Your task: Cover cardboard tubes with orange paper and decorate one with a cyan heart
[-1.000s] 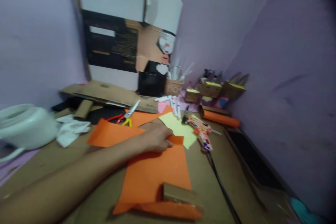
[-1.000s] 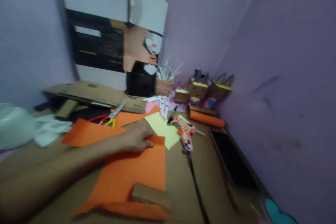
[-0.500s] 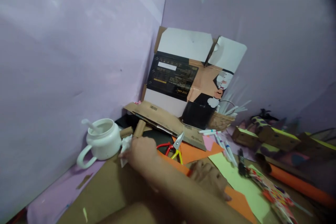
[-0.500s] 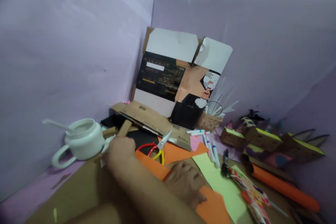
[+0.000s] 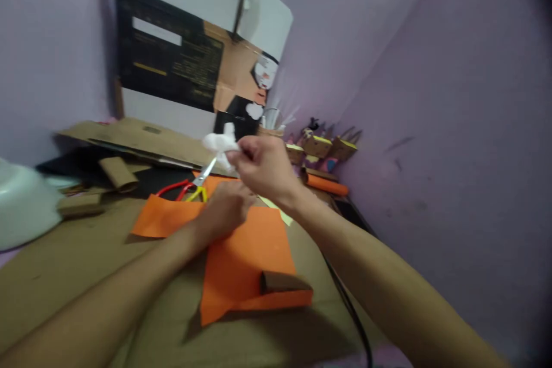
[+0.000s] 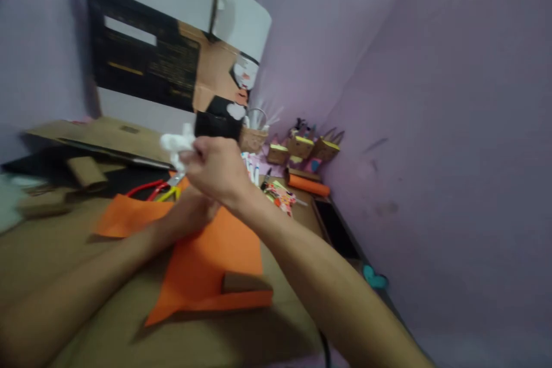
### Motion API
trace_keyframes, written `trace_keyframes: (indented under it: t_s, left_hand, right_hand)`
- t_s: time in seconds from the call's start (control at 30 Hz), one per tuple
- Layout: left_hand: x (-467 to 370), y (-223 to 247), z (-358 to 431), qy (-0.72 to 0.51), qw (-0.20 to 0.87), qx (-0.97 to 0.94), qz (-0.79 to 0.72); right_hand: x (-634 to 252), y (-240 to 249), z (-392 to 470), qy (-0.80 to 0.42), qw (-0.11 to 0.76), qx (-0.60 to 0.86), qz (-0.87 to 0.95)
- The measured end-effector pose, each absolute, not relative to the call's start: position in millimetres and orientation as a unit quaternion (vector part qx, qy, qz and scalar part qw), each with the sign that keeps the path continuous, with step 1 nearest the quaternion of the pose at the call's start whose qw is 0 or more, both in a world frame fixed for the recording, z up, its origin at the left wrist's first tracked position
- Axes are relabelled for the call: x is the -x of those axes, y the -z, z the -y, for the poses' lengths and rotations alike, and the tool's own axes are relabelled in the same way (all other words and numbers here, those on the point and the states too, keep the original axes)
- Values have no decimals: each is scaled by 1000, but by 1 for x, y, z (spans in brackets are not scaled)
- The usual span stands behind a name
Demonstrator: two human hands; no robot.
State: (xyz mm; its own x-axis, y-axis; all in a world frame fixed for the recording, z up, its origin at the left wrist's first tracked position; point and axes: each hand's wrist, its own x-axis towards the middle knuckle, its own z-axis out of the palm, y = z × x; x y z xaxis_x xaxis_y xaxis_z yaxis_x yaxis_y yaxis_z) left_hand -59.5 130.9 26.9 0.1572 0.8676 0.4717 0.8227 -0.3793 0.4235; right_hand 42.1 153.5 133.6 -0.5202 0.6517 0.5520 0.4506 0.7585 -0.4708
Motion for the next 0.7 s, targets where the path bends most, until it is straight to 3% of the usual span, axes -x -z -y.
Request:
trace_keyframes:
  t_s: [0.1, 0.23, 0.43, 0.7]
  left_hand:
    - [48, -42, -130, -416, 68, -694, -584]
    - [31, -62, -115, -558, 223, -632, -490]
    - [20, -52, -103, -486, 99, -713, -495]
    - [26, -56, -94, -394, -112, -733, -544]
  right_hand:
    - [-101, -122, -163, -267, 467, 408, 738]
    - [-127, -92, -161, -521, 453, 403, 601]
    - [-120, -74, -152, -690, 411, 300, 515]
    - [-119, -84, -132, -699, 359, 351, 509]
